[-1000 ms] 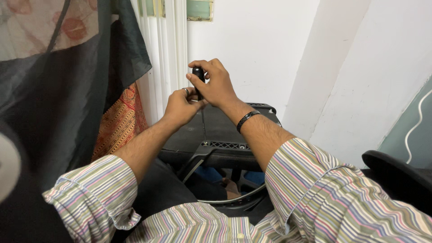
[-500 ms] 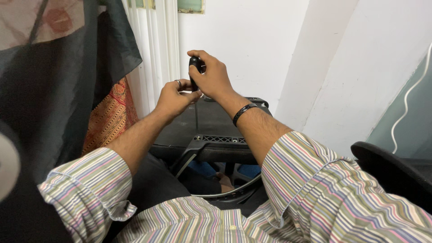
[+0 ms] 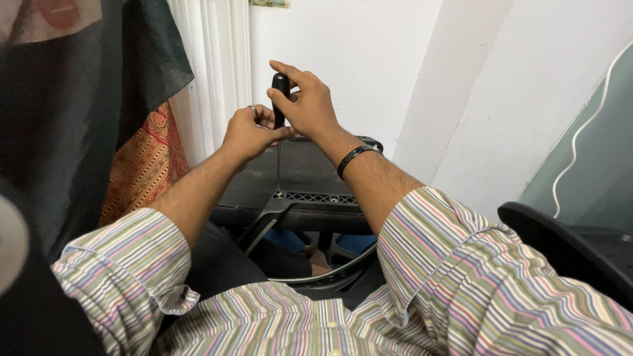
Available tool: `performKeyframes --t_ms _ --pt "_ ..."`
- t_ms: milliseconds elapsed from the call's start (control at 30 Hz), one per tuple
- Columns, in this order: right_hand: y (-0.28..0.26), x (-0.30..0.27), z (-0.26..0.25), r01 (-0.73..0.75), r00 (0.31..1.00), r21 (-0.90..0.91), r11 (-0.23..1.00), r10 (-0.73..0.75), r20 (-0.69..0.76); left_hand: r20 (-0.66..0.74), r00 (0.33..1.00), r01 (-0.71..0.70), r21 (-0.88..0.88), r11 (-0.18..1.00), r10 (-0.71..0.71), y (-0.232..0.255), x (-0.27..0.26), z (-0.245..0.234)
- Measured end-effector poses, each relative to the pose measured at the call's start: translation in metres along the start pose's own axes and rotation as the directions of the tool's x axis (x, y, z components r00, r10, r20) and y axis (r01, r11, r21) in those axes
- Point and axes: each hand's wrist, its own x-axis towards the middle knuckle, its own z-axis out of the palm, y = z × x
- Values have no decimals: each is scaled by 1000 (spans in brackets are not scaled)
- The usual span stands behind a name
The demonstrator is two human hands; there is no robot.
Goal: The person uses a screwdriver to remove screws from the underside of a black plastic chair seat. They loosen and remove multiple screws, then detach a plastic frame component from the seat and set it aside.
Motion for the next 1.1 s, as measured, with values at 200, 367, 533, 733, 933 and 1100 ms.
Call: performKeyframes --t_ms 200,367,533,733,933,1100 --pt "5 2 7 233 970 -60 971 -236 -48 -25 999 -28 29 999 28 -2 -8 -2" --pt "1 4 9 13 999 61 998 -16 47 86 993 -64 -158 985 78 -12 -9 0" --pt "-8 1 8 48 998 28 998 -49 42 105 994 27 -107 994 -16 -24 -4 -7" --pt "-11 2 11 48 997 34 998 -50 59 163 986 54 -189 980 -23 -37 -8 -6" --pt "-13 1 11 -2 998 56 998 -2 60 -51 998 44 20 999 -43 -32 -20 4" --pt "-12 2 13 153 988 -74 986 -153 4 234 965 147 -113 983 -118 -32 -18 1"
